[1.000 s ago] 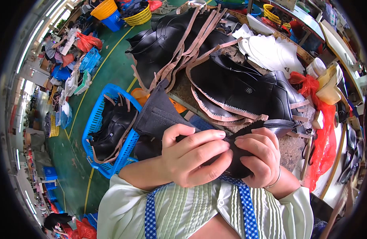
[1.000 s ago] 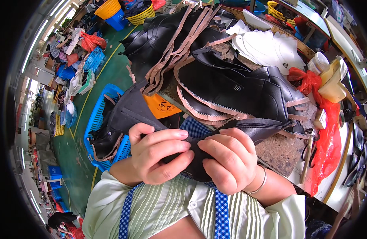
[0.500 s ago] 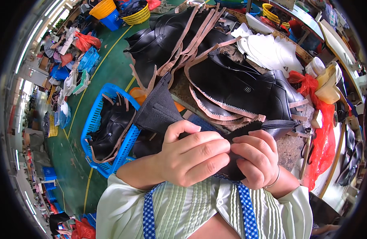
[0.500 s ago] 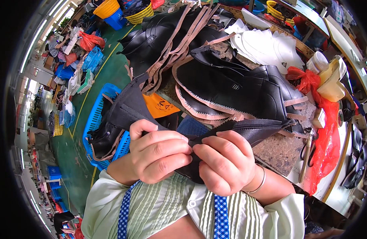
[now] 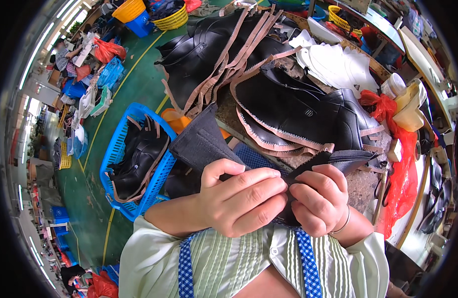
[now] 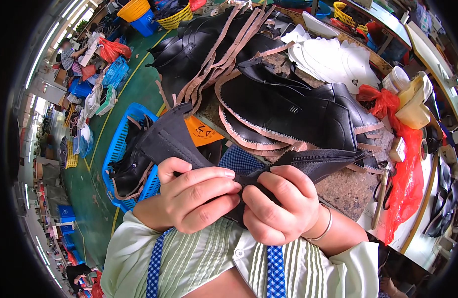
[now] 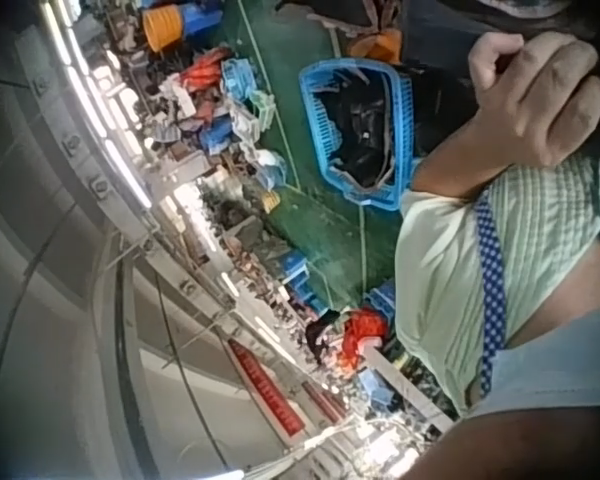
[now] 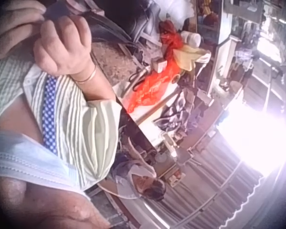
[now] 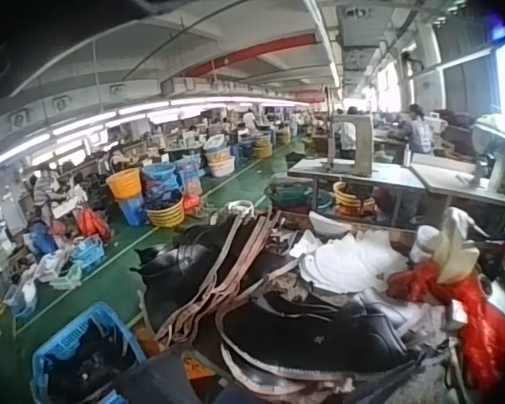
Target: Attaching small metal buckles and accessories to leather shoe upper components in a factory setting.
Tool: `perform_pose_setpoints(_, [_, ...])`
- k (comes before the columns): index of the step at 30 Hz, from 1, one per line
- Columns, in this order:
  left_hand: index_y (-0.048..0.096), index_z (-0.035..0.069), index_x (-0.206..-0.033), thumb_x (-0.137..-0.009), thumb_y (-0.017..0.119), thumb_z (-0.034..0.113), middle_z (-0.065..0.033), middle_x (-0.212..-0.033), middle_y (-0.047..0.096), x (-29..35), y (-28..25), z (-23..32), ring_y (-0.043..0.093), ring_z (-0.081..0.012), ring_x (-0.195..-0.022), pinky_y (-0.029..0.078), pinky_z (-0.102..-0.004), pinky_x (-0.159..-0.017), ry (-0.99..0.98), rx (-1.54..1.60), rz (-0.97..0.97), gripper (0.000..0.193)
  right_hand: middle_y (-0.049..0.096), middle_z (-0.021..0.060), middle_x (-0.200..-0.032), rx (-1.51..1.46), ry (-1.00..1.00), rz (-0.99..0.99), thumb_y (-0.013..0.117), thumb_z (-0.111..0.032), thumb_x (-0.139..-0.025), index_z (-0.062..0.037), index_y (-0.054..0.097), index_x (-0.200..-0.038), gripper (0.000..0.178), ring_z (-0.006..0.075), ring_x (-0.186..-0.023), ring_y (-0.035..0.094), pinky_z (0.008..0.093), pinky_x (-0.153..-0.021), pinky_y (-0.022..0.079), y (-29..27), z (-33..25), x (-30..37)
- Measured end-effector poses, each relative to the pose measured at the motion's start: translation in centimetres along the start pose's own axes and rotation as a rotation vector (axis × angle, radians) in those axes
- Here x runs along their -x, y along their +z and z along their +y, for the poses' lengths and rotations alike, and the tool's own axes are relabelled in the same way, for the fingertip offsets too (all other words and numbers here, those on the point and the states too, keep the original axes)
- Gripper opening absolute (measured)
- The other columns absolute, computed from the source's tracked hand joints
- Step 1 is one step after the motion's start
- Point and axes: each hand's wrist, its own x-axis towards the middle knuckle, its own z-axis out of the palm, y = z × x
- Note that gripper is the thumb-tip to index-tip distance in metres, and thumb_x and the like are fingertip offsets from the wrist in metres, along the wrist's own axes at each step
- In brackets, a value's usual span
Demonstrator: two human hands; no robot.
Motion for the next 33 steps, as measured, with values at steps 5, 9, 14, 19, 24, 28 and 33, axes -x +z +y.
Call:
perform_pose_setpoints(5, [0.065,0.014,-0.089,-0.081,0.065,0.014,-0.0008,-0.096,0.071,-0.3,0.3,-0.4,0.070,-0.0163,-0.084,0.034,-0.0356,-0.085,-0.029,0.063,-0.030,0.007,0.064,0.0075,-0.093,0.019,-0.020,-0.013,0.062,-0.018,-0.073,-0.0111,0.053,-0.091,0.021,0.0241,-0.073,0.061,0.0400,-0.070,0.053,0.2,0.2,0.3])
perform_pose_setpoints(9, [0.064,0.014,-0.086,-0.079,0.065,0.012,-0.0006,-0.092,0.070,-0.8,0.3,-0.8,0.069,-0.0162,-0.079,0.035,-0.0363,-0.086,-0.050,0.125,-0.056,0.008,0.064,0.0071,-0.093,0.043,-0.032,0.012,0.062,-0.017,-0.073,-0.0111,0.053,-0.092,0.022,0.0239,-0.073,0.061,0.0398,-0.070,0.053,0.5,0.1,0.4])
perform_pose_setpoints(14, [0.063,0.013,-0.086,-0.077,0.065,0.007,-0.0010,-0.091,0.070,-0.7,0.1,-0.8,0.069,-0.0168,-0.079,0.035,-0.0368,-0.088,-0.079,0.169,-0.072,0.011,0.065,0.0080,-0.095,0.025,-0.051,0.010,0.063,-0.017,-0.073,-0.0097,0.054,-0.093,0.023,0.0243,-0.072,0.062,0.0399,-0.070,0.053,0.4,0.2,0.2])
perform_pose_setpoints(19, [0.063,0.010,-0.088,-0.078,0.064,0.008,-0.0040,-0.093,0.071,-0.1,0.4,0.0,0.070,-0.0185,-0.080,0.033,-0.0355,-0.090,-0.086,0.058,0.090,0.011,0.069,0.0142,-0.097,0.039,0.075,-0.042,0.063,-0.009,-0.075,-0.0021,0.059,-0.094,0.020,0.0322,-0.091,0.071,0.0455,-0.085,0.051,-1.7,-0.6,-0.7])
perform_pose_setpoints(24, [0.066,0.009,-0.092,-0.080,0.067,0.014,-0.0028,-0.089,0.071,-0.2,0.8,0.4,0.069,-0.0172,-0.076,0.031,-0.0354,-0.083,-0.052,-0.102,0.095,0.013,0.068,0.0160,-0.097,0.065,0.130,-0.094,0.065,-0.005,-0.074,0.0006,0.061,-0.091,0.019,0.0326,-0.093,0.071,0.0487,-0.089,0.050,-1.9,-0.7,-0.8])
perform_pose_setpoints(28, [0.066,0.009,-0.094,-0.080,0.067,0.015,-0.0023,-0.088,0.070,-0.1,1.1,0.4,0.069,-0.0166,-0.076,0.030,-0.0355,-0.081,-0.039,-0.111,0.089,0.015,0.065,0.0206,-0.092,-0.051,0.164,-0.041,0.066,-0.005,-0.067,0.0049,0.058,-0.092,0.028,0.0332,-0.080,0.069,0.0467,-0.080,0.053,-1.0,-0.1,-0.2])
perform_pose_setpoints(33, [0.066,0.010,-0.093,-0.080,0.067,0.015,-0.0014,-0.089,0.071,-0.1,0.9,0.5,0.069,-0.0158,-0.076,0.030,-0.0357,-0.082,-0.022,-0.109,0.094,0.014,0.064,0.0190,-0.090,-0.073,0.135,-0.002,0.067,-0.007,-0.064,0.0039,0.057,-0.093,0.032,0.0321,-0.078,0.068,0.0469,-0.075,0.052,-1.1,0.0,-0.1])
